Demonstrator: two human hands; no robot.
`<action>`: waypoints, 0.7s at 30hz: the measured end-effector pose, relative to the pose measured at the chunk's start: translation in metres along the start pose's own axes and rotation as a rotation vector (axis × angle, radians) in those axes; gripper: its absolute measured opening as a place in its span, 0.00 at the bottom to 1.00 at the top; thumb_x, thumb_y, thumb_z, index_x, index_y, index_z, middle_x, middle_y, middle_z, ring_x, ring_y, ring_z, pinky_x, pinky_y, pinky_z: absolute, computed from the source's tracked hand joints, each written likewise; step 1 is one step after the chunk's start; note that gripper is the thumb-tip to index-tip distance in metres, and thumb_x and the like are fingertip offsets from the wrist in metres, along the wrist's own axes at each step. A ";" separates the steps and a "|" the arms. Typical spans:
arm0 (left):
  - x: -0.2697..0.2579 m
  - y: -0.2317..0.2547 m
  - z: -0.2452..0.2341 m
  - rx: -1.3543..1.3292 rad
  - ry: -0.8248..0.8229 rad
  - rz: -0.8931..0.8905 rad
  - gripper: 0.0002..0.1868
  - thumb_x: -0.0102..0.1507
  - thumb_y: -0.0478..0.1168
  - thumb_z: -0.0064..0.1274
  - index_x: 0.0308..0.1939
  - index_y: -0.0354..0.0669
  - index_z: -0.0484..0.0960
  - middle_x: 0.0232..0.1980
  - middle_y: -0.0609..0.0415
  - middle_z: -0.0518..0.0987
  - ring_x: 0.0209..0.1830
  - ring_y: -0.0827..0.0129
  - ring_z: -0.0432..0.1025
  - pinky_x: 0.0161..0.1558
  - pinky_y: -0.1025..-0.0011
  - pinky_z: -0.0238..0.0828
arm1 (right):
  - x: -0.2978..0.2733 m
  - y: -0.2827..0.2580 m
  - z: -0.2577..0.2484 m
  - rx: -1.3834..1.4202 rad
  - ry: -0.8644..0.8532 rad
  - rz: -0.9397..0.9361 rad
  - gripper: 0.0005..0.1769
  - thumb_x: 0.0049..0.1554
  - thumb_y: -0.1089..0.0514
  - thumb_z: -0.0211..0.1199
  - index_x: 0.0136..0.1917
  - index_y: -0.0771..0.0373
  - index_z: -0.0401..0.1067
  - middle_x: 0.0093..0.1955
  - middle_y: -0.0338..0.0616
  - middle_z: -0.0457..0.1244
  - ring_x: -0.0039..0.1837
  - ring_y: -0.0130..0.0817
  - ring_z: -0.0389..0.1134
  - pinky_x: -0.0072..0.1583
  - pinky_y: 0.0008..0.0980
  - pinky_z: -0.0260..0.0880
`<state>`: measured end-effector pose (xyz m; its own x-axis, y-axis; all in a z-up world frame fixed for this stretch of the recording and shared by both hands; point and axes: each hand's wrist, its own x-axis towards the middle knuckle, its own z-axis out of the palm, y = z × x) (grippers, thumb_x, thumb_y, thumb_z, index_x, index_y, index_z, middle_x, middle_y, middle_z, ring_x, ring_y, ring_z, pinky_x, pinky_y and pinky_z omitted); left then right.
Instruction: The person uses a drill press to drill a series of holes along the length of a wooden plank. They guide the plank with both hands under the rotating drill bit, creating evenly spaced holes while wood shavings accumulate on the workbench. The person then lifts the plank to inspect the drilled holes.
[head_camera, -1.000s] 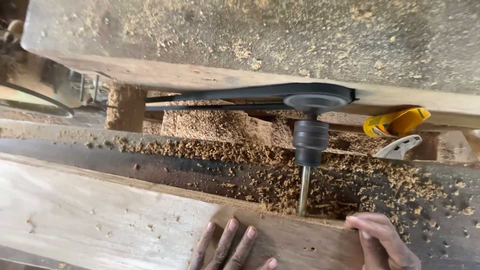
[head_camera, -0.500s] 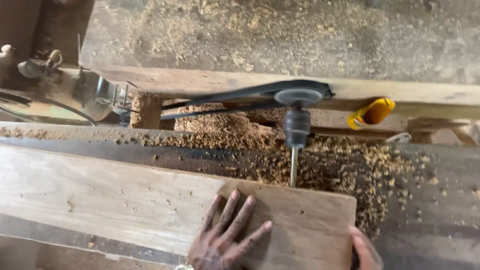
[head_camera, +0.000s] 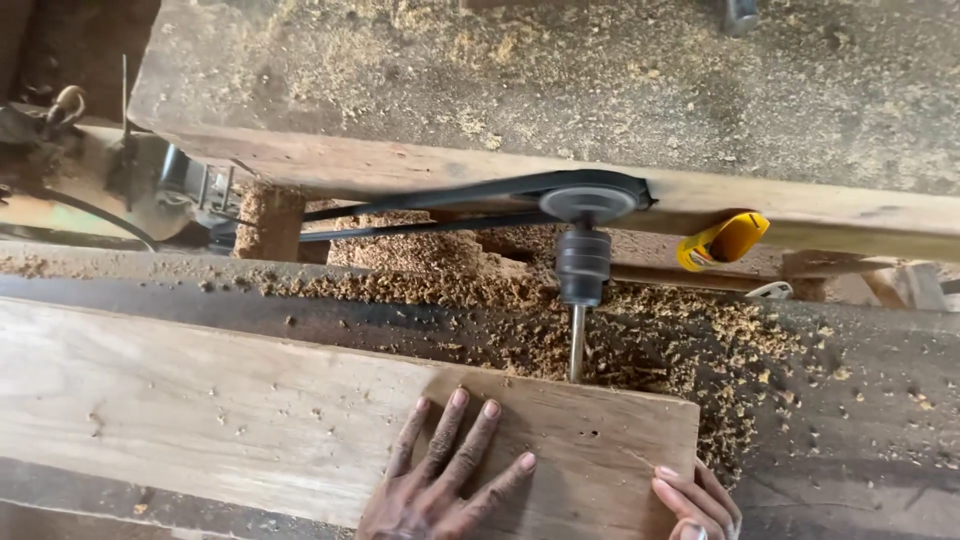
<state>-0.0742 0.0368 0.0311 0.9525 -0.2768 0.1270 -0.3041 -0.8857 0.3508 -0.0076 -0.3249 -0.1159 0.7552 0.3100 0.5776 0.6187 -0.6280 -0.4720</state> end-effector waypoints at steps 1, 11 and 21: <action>0.000 0.000 0.000 0.003 0.001 0.000 0.39 0.67 0.67 0.38 0.80 0.69 0.51 0.80 0.37 0.49 0.79 0.40 0.41 0.71 0.34 0.27 | -0.002 0.003 0.000 0.001 0.002 -0.001 0.35 0.73 0.41 0.30 0.44 0.59 0.73 0.47 0.37 0.71 0.58 0.35 0.74 0.71 0.47 0.73; 0.004 -0.001 0.001 0.068 0.012 -0.020 0.38 0.67 0.68 0.38 0.80 0.72 0.52 0.82 0.40 0.48 0.81 0.43 0.39 0.74 0.37 0.25 | -0.019 0.046 -0.005 -0.010 -0.182 0.078 0.36 0.72 0.44 0.31 0.43 0.58 0.78 0.46 0.40 0.73 0.57 0.36 0.75 0.70 0.49 0.71; 0.010 -0.005 -0.002 0.129 0.009 -0.015 0.35 0.68 0.63 0.38 0.80 0.74 0.55 0.83 0.41 0.49 0.82 0.44 0.40 0.75 0.38 0.27 | -0.012 0.053 0.001 -0.032 -0.183 0.076 0.38 0.72 0.45 0.30 0.41 0.59 0.79 0.45 0.42 0.73 0.56 0.40 0.75 0.70 0.50 0.72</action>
<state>-0.0631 0.0390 0.0323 0.9565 -0.2602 0.1315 -0.2848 -0.9304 0.2308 0.0160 -0.3613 -0.1481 0.8282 0.3830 0.4091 0.5531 -0.6761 -0.4868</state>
